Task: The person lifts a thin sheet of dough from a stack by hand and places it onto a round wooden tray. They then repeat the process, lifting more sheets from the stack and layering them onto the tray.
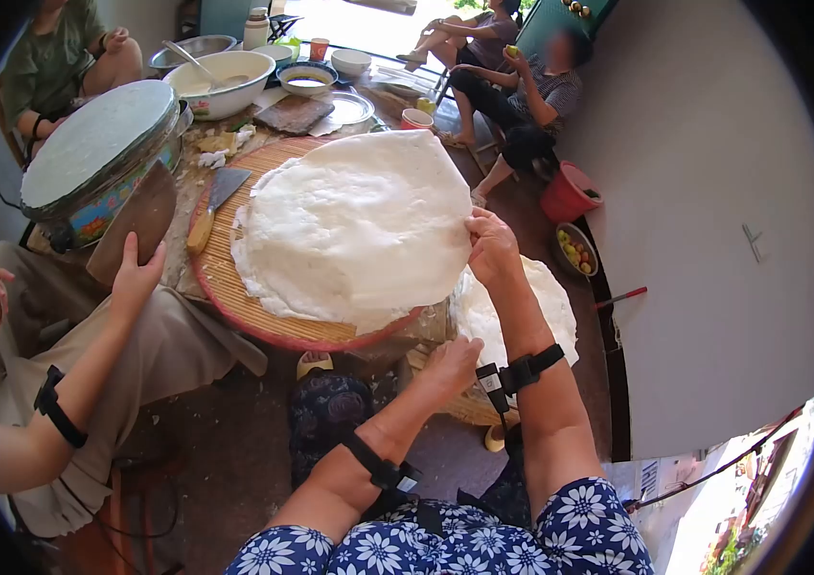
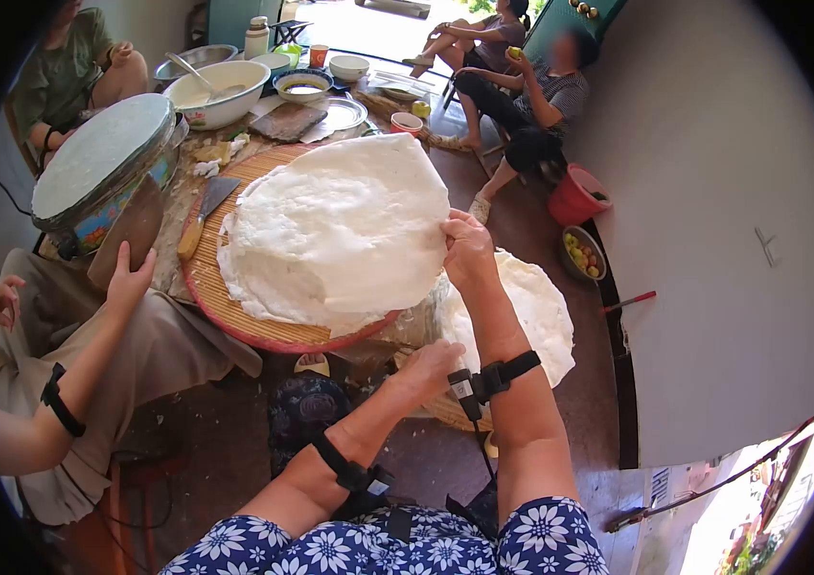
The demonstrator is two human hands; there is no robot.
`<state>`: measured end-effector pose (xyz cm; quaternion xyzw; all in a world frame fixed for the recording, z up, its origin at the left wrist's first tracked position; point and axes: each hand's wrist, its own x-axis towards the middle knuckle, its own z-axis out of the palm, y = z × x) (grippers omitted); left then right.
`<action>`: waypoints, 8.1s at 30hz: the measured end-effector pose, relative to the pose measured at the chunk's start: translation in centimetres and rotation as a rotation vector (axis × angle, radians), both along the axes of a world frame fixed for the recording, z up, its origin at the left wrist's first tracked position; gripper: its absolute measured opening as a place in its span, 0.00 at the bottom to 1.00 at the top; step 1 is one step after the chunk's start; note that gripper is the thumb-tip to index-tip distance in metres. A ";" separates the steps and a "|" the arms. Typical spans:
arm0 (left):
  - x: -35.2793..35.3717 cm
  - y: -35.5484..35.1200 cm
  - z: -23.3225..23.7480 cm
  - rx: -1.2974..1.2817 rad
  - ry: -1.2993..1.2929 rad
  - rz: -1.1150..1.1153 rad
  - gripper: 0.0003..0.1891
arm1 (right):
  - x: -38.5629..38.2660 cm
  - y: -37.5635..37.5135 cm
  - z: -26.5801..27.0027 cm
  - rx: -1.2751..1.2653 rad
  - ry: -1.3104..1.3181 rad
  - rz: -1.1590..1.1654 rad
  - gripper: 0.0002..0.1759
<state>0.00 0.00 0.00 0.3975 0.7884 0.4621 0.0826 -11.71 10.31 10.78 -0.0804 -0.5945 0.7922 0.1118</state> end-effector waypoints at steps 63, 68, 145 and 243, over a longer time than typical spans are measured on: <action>-1.3 3.1 3.0 1.137 -1.215 -0.117 0.21 | 12.8 11.1 5.2 -0.157 0.265 -0.303 0.19; 0.2 4.0 3.7 1.087 -1.456 -0.176 0.25 | 19.7 15.0 -2.8 -0.298 0.271 -0.496 0.18; -2.8 5.0 -1.1 0.401 -0.711 0.329 0.33 | 25.2 22.2 -8.7 1.042 -0.390 -0.742 0.20; 14.3 -10.2 28.0 0.504 0.665 -0.140 0.79 | 41.6 5.6 22.1 1.296 0.639 -0.150 0.76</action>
